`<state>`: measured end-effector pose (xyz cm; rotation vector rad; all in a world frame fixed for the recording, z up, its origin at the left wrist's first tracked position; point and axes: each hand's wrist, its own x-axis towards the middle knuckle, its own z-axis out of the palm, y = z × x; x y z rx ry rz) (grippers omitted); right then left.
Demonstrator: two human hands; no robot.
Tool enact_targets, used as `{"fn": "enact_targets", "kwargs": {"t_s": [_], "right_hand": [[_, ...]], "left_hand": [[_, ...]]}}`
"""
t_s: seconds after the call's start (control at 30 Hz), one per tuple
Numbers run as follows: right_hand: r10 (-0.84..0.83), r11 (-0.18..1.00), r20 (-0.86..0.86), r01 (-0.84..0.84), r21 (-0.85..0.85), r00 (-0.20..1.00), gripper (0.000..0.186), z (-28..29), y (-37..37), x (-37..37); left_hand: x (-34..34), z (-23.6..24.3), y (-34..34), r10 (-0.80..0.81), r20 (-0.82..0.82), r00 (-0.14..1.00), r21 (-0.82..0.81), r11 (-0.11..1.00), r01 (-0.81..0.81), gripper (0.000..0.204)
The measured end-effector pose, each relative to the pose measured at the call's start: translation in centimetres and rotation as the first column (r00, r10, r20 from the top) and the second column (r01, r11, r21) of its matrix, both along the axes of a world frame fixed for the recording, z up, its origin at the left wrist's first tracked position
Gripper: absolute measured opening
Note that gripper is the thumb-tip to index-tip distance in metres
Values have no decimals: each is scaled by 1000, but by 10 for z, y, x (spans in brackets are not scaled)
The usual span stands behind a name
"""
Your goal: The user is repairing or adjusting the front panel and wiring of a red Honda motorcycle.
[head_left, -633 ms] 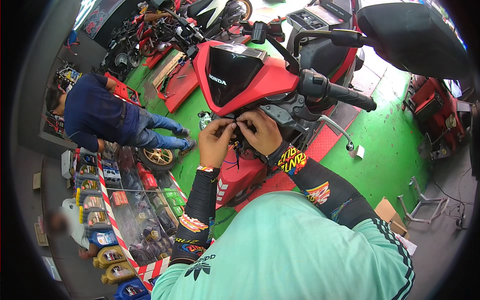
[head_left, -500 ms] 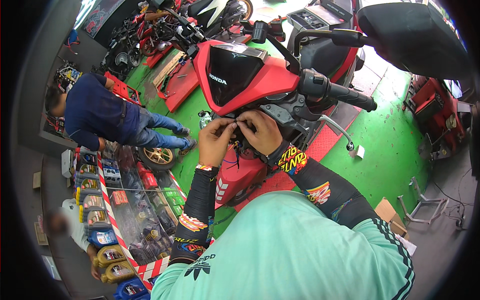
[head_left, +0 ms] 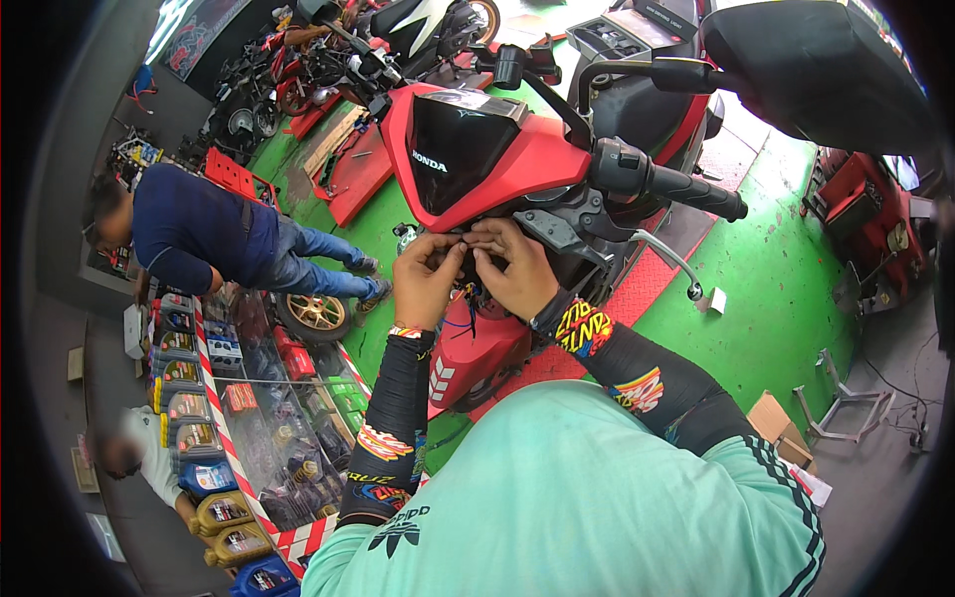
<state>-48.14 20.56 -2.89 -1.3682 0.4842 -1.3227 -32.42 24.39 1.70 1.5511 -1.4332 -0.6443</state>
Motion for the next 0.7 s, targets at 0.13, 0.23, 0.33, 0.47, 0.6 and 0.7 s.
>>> {"fn": "enact_targets", "kwargs": {"t_s": [0.13, 0.23, 0.33, 0.47, 0.6, 0.7], "right_hand": [[-17, 1000, 82, 16, 23, 997, 44, -2, 10, 7], [40, 996, 176, -52, 66, 984, 57, -3, 16, 9], [93, 967, 297, -157, 200, 951, 60, -4, 18, 8], [133, 945, 378, -232, 230, 916, 64, -3, 18, 5], [-23, 995, 2, 22, 94, 1000, 48, 3, 12, -1], [-299, 942, -390, 202, -269, 871, 25, 7, 2, -14]], "left_hand": [[2, -1, -3, 26, 0, 1000, -45, 999, -26, 11], [1, -1, -2, 71, 78, 994, -96, 993, -63, 10], [-6, -2, -3, 132, 97, 986, -150, 982, -117, 9], [-14, -3, -2, 181, 136, 974, -223, 964, -148, 11], [-13, -4, -2, 172, 151, 973, -192, 971, -142, 9], [-12, -6, 0, 123, -4, 992, -174, 977, -122, 7]]}}
